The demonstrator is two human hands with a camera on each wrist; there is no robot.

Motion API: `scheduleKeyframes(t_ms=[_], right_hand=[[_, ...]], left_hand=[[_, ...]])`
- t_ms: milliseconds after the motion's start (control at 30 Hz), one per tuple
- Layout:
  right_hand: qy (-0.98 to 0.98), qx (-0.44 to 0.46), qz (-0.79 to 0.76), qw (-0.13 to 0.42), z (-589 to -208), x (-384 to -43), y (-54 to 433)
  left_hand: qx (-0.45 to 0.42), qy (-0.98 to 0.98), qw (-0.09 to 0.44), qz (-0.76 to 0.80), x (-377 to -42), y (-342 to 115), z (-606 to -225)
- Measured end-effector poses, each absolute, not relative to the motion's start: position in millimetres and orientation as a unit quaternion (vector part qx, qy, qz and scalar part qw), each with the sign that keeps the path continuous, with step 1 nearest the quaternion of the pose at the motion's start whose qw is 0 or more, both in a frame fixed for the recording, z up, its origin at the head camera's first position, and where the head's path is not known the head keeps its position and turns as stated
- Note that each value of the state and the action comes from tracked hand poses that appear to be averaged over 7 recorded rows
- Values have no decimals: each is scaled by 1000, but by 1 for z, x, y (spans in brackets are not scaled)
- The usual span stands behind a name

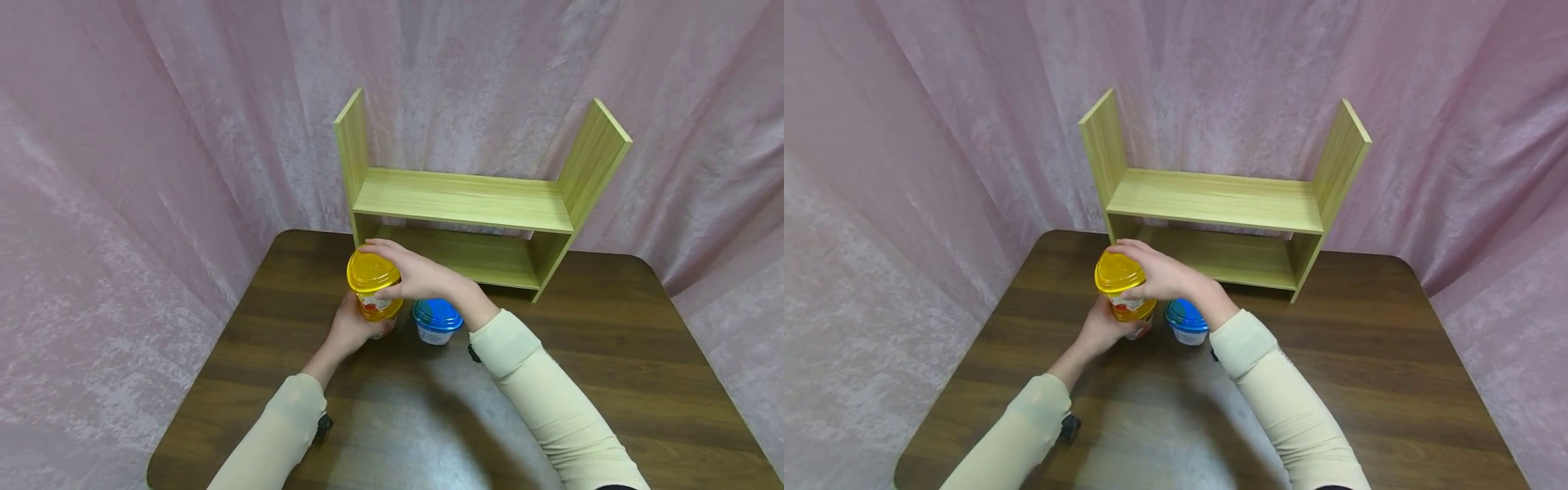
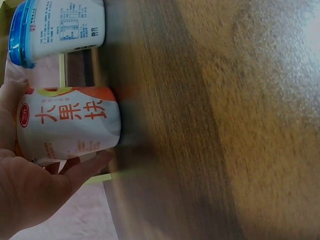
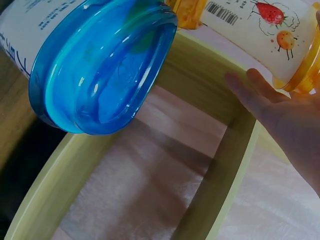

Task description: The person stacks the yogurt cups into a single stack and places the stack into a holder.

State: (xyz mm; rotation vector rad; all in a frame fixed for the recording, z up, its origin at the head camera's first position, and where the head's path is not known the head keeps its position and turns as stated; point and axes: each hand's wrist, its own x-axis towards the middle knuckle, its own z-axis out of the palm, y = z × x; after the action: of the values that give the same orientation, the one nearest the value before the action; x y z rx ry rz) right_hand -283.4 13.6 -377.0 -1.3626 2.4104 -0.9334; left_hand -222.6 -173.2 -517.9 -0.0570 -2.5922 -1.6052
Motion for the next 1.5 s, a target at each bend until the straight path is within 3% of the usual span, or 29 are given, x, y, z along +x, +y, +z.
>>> scheduleKeyframes(t_ms=[600,967,1500], right_hand=[[834,-402,-360,118,-392,-280,41],[893,-324,-277,145,-415,-274,83],[915,-290,-246,136,-446,-265,91]], left_hand=[[-29,-844,59,-532,-223,-172,-522],[-14,-837,47,-545,-220,-176,-520],[-13,-844,51,-534,-223,-173,-521]])
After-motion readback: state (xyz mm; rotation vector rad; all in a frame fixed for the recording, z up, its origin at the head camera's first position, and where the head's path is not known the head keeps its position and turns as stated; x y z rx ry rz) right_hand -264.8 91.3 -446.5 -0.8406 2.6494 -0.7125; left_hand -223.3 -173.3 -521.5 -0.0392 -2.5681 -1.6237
